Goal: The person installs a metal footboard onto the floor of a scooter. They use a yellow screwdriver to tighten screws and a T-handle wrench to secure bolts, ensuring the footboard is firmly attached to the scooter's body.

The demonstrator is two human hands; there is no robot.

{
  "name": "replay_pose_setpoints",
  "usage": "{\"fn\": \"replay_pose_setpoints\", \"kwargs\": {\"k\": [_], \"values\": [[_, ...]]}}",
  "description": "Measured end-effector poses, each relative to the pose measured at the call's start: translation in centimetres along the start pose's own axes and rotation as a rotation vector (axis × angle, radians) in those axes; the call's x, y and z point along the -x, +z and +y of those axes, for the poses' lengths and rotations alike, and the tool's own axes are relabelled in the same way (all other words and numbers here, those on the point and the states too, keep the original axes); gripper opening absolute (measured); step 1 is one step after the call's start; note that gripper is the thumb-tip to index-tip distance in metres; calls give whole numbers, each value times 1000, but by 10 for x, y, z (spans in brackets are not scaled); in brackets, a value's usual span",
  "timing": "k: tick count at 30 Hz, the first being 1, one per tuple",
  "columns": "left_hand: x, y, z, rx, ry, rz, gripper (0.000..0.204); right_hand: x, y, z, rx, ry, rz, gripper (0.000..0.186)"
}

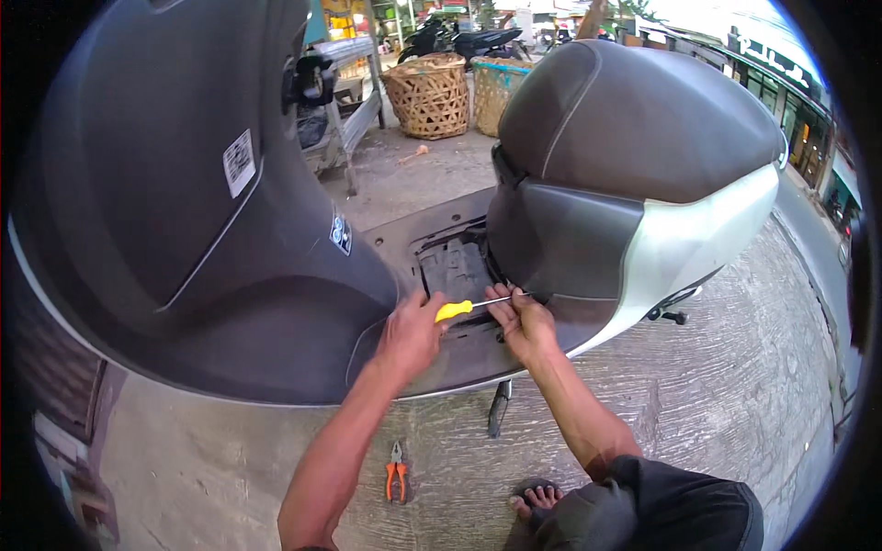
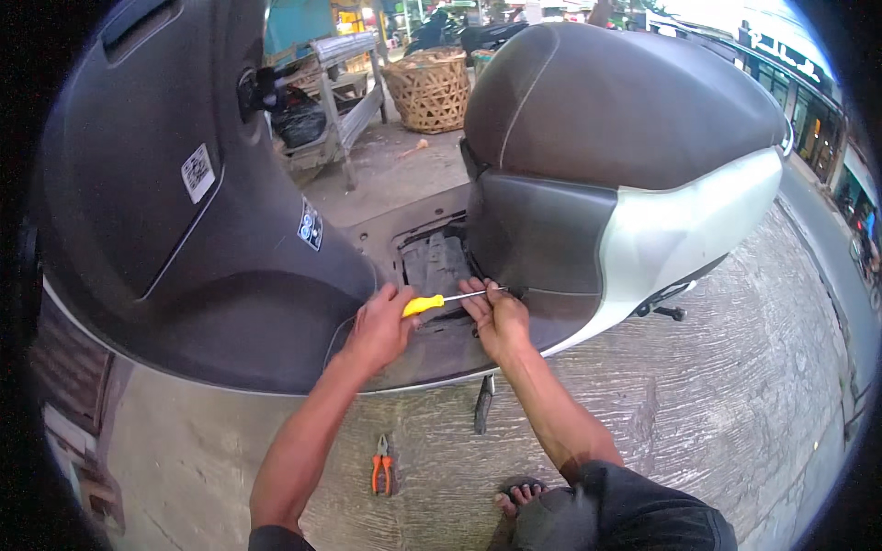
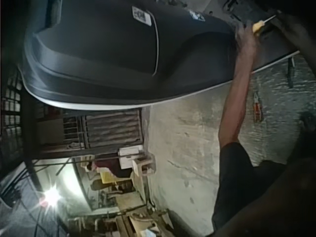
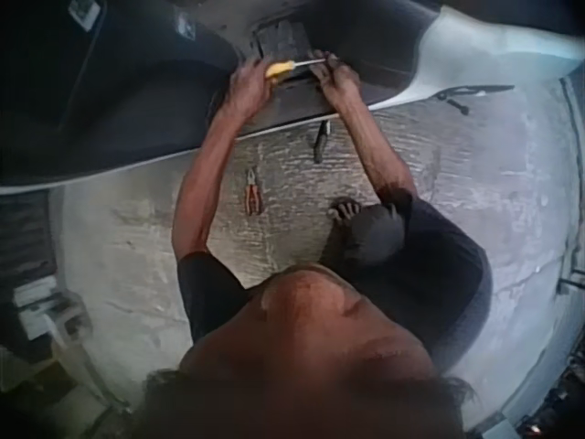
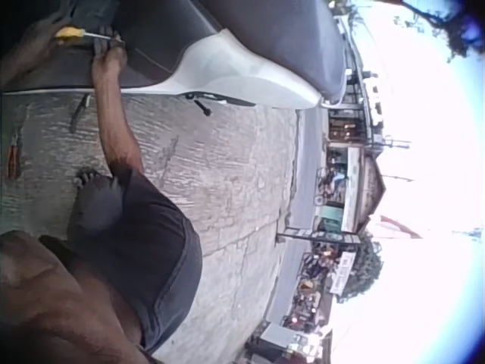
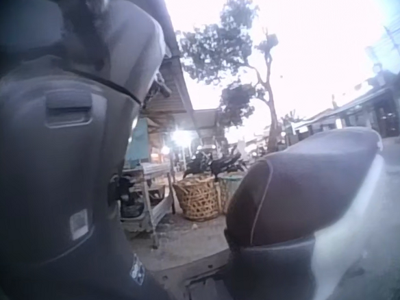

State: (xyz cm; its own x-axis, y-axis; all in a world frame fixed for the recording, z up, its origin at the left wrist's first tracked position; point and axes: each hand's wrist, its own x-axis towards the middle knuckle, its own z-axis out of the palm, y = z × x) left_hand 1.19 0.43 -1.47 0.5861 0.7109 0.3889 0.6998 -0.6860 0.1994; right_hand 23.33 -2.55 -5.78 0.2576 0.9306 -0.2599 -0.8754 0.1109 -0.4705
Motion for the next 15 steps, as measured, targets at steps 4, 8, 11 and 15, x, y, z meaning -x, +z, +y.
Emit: {"fn": "replay_pose_setpoints", "kwargs": {"k": [4, 8, 11, 15], "values": [[-19, -11, -23, 699, -457, -659, 45, 2, 8, -3, 44, -4, 7, 24], [-10, 4, -16, 306, -251, -245, 37, -2, 5, 0, 95, 18, -6, 22], [9, 24, -3, 139, -33, 200, 25, -5, 5, 0, 108, -17, 2, 23], [-4, 34, -34, 519, -234, -47, 34, -5, 10, 0, 126, -4, 7, 20]]}}
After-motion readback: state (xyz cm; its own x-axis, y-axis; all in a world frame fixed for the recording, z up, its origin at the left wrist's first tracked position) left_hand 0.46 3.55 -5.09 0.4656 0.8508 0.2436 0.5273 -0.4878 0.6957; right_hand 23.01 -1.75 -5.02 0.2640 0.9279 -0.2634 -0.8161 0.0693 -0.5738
